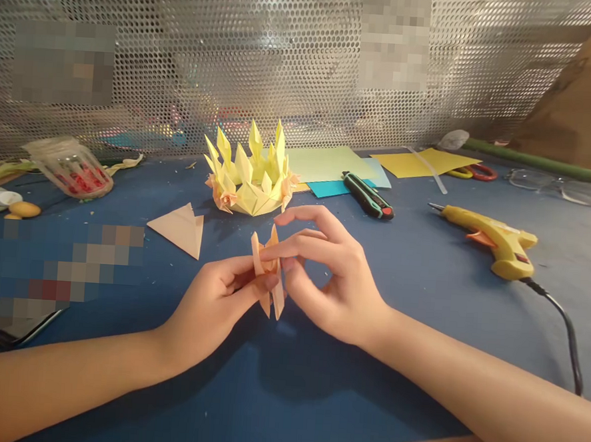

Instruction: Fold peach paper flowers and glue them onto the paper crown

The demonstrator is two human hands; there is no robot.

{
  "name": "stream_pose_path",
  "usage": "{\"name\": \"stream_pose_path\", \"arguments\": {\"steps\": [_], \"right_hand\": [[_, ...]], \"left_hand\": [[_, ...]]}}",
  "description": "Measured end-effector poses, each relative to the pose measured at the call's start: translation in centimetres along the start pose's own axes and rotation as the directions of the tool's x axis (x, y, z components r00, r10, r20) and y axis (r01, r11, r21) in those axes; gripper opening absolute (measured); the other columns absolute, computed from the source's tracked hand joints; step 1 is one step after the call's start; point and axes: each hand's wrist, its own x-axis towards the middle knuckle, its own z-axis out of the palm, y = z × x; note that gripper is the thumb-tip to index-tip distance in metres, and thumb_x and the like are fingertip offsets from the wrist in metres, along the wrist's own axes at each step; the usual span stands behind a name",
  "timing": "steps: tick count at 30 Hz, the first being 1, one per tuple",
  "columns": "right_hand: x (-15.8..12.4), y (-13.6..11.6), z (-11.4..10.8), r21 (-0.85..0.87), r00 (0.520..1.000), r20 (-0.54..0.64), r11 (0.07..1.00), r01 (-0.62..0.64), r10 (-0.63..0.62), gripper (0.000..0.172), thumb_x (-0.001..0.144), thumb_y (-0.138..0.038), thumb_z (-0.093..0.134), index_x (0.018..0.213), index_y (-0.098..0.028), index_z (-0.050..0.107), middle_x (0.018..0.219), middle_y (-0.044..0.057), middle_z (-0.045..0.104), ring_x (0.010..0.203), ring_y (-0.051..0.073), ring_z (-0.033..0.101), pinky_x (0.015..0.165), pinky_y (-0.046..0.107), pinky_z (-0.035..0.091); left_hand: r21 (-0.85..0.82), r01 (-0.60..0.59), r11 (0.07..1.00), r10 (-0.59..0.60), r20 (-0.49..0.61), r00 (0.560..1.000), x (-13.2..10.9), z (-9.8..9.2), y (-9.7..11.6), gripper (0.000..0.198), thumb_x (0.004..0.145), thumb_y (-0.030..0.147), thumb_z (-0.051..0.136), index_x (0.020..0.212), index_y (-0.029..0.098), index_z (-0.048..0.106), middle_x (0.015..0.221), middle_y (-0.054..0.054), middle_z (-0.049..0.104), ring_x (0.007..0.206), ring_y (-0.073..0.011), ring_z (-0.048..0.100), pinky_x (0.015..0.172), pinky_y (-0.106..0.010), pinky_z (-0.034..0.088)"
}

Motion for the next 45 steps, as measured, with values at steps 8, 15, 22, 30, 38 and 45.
{"name": "stream_pose_path", "arguments": {"steps": [8, 15, 22, 30, 38, 45], "right_hand": [[0.0, -0.9, 0.2, -0.123, 0.993, -0.1, 0.991, 0.051, -0.064, 0.014, 0.088, -0.016, 0.067, 0.079, -0.024, 0.072, 0.095, 0.008, 0.064, 0.084, 0.02, 0.067, 0.073, 0.036, 0.059], [-0.2, -1.2, 0.5, -0.211, 0.983, -0.142, 0.974, 0.082, -0.113, 0.019, 0.087, -0.011, 0.068, 0.092, -0.029, 0.073, 0.097, 0.007, 0.065, 0.088, 0.021, 0.068, 0.074, 0.036, 0.062], [-0.2, -0.9, 0.4, -0.216, 0.975, -0.117, 0.964, 0.158, -0.187, 0.029, 0.09, -0.004, 0.063, 0.097, -0.028, 0.077, 0.106, 0.007, 0.062, 0.089, 0.015, 0.069, 0.083, 0.032, 0.065], [-0.5, -0.9, 0.4, -0.25, 0.985, -0.124, 0.964, 0.086, -0.12, 0.019, 0.088, -0.011, 0.068, 0.087, -0.028, 0.075, 0.098, 0.004, 0.07, 0.083, 0.016, 0.072, 0.076, 0.028, 0.063], [-0.4, -0.2, 0.7, -0.373, 0.985, 0.0, 0.914, 0.159, -0.171, 0.015, 0.091, -0.009, 0.064, 0.098, -0.022, 0.061, 0.102, 0.007, 0.066, 0.091, 0.016, 0.069, 0.083, 0.027, 0.058], [-0.6, 0.0, 0.5, -0.53, 0.973, 0.076, 0.818, 0.223, -0.216, 0.015, 0.092, -0.008, 0.062, 0.102, -0.019, 0.061, 0.107, 0.009, 0.067, 0.094, 0.016, 0.069, 0.084, 0.026, 0.058]], "left_hand": [[0.173, -0.1, 0.98, 0.115, -0.078, 0.99, -0.7, 0.1, 0.7, 0.022, 0.096, 0.034, 0.062, 0.085, 0.022, 0.077, 0.073, 0.002, 0.073, 0.068, -0.0142, 0.063, 0.067, -0.022, 0.047], [0.237, -0.172, 0.956, 0.208, -0.135, 0.969, -0.7, 0.1, 0.6, 0.017, 0.095, 0.031, 0.064, 0.092, 0.024, 0.08, 0.072, 0.003, 0.073, 0.066, -0.0144, 0.063, 0.066, -0.023, 0.049], [0.204, -0.156, 0.966, 0.186, -0.138, 0.973, -0.9, 0.0, 0.2, 0.024, 0.1, 0.034, 0.056, 0.105, 0.025, 0.078, 0.093, 0.001, 0.078, 0.089, -0.0189, 0.069, 0.083, -0.025, 0.052], [0.076, -0.072, 0.994, 0.084, -0.169, 0.982, -0.4, 0.0, 0.3, 0.027, 0.098, 0.029, 0.06, 0.12, 0.028, 0.076, 0.109, 0.001, 0.08, 0.098, -0.0211, 0.073, 0.092, -0.028, 0.054], [-0.019, -0.051, 0.999, 0.045, -0.229, 0.972, 0.1, 0.0, 0.0, 0.026, 0.096, 0.027, 0.062, 0.119, 0.026, 0.076, 0.108, 0.001, 0.081, 0.097, -0.0175, 0.072, 0.084, -0.022, 0.056], [-0.04, -0.036, 0.999, 0.025, -0.256, 0.966, 0.2, 0.1, 0.0, 0.024, 0.092, 0.029, 0.068, 0.112, 0.022, 0.079, 0.093, -0.001, 0.081, 0.085, -0.0161, 0.071, 0.078, -0.022, 0.057]]}}
